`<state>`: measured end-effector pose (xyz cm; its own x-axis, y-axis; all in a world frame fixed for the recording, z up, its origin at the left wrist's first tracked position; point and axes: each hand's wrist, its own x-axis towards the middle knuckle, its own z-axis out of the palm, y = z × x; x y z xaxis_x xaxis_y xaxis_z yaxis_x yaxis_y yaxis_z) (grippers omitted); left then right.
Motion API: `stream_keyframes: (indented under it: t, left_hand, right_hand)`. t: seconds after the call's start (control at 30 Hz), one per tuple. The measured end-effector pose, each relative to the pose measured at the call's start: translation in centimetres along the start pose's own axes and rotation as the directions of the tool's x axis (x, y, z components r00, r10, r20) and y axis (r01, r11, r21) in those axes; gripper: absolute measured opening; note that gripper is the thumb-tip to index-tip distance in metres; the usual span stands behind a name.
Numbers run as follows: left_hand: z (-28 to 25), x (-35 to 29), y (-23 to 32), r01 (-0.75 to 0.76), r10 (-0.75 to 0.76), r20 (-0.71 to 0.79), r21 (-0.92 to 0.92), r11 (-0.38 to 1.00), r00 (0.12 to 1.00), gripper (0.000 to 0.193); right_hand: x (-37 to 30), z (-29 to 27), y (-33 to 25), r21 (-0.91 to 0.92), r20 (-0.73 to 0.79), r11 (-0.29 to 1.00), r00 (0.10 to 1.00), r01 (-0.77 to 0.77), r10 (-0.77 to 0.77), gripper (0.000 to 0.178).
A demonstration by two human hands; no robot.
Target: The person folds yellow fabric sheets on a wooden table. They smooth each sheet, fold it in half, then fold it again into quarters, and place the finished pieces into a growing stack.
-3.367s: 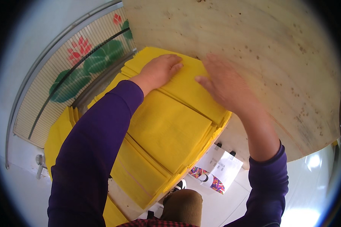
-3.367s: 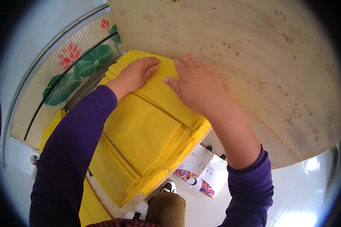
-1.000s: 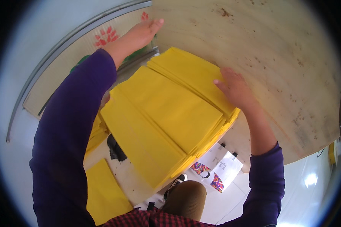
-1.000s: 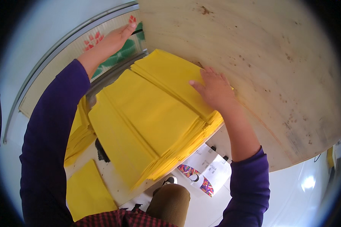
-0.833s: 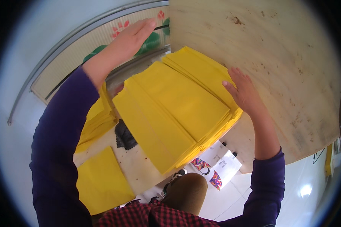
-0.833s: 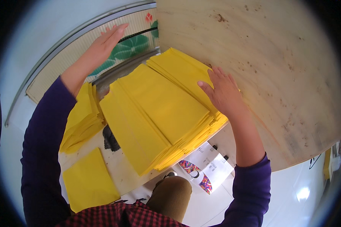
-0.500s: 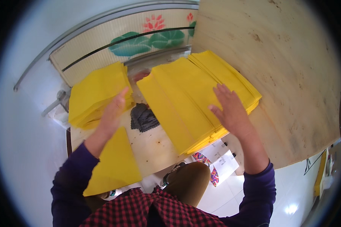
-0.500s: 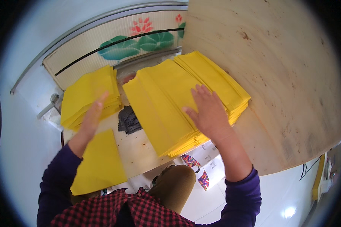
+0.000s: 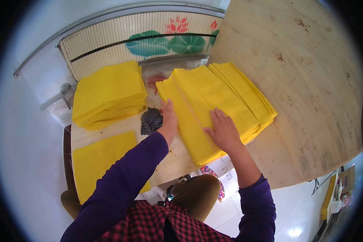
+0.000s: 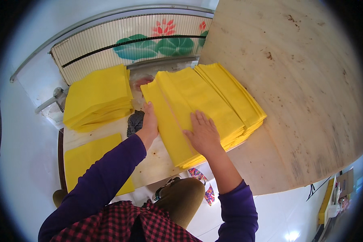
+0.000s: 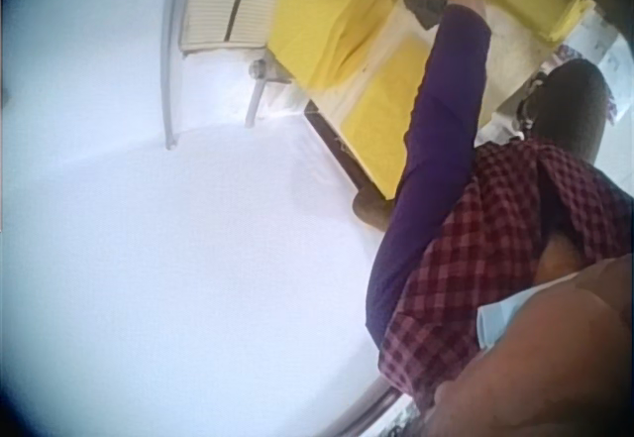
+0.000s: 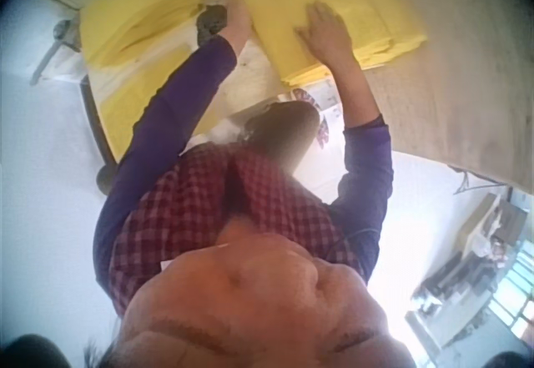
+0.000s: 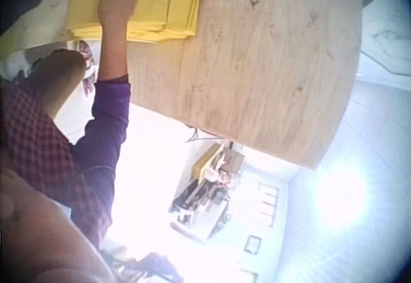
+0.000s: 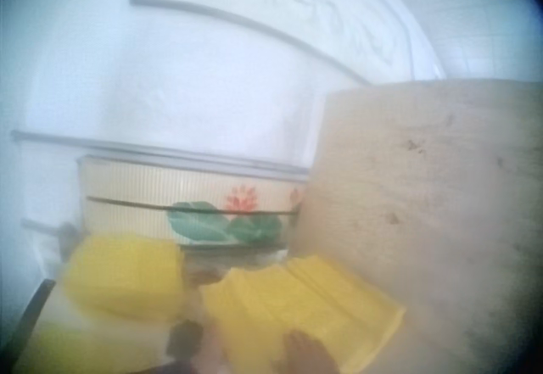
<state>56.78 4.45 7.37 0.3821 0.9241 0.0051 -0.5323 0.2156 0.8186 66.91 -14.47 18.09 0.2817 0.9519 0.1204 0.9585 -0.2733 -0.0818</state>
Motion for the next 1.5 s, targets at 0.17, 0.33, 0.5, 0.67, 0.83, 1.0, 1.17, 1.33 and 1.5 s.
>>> stream_keyframes:
  t: [0.17, 0.33, 0.5, 0.67, 0.83, 1.0, 1.17, 1.33, 1.5]
  left_hand:
    - [2.5, -1.1, 1.1, 0.044, -0.042, -0.029, 0.083, 0.996, 0.999, 0.058]
    - [1.9, -1.7, 1.9, 0.019, -0.018, -0.011, 0.153, 0.988, 1.000, 0.069]
    - [0.9, -2.6, 2.2, -0.010, 0.010, 0.008, 0.085, 0.996, 1.000, 0.068]
    - [0.8, -3.7, 2.7, 0.007, -0.009, 0.026, 0.092, 0.996, 1.000, 0.069]
    - [-0.7, -3.7, 2.4, 0.042, -0.047, 0.043, 0.106, 0.994, 0.998, 0.074]
    - [-2.4, -3.2, 2.5, 0.105, -0.114, 0.042, 0.173, 0.979, 0.993, 0.074]
    - [-3.2, -4.7, 4.5, 0.120, -0.125, 0.010, 0.230, 0.966, 0.992, 0.076]
    - [-4.4, -8.1, 8.5, 0.098, -0.092, -0.033, 0.273, 0.957, 0.995, 0.078]
    - [-8.2, -11.4, 11.6, 0.049, -0.043, -0.024, 0.315, 0.948, 0.999, 0.076]
  right_hand:
    - [0.2, 0.2, 1.5, 0.022, 0.002, 0.999, 0.999, -0.034, 0.034, 0.068]
    - [-0.1, 0.5, 1.8, 0.032, -0.038, 0.999, 0.999, 0.023, -0.022, 0.067]
    - [-0.1, -0.1, 1.2, 0.066, -0.044, 0.997, 0.998, 0.046, -0.043, 0.065]
    - [-0.9, -1.6, 1.3, 0.092, -0.123, 0.995, 0.992, 0.047, -0.035, 0.061]
    - [-3.3, -3.7, 3.3, 0.258, -0.331, 0.964, 0.943, 0.058, 0.032, 0.050]
    - [-6.9, -4.1, 4.6, 0.443, -0.386, 0.896, 0.901, -0.006, 0.197, 0.043]
    - [-10.8, -2.9, 4.3, 0.545, -0.347, 0.831, 0.871, -0.115, 0.348, 0.040]
    - [-14.0, -1.1, 2.3, 0.655, -0.306, 0.742, 0.848, -0.141, 0.432, 0.037]
    - [-16.4, 0.6, 0.0, 0.740, -0.210, 0.642, 0.838, -0.199, 0.503, 0.034]
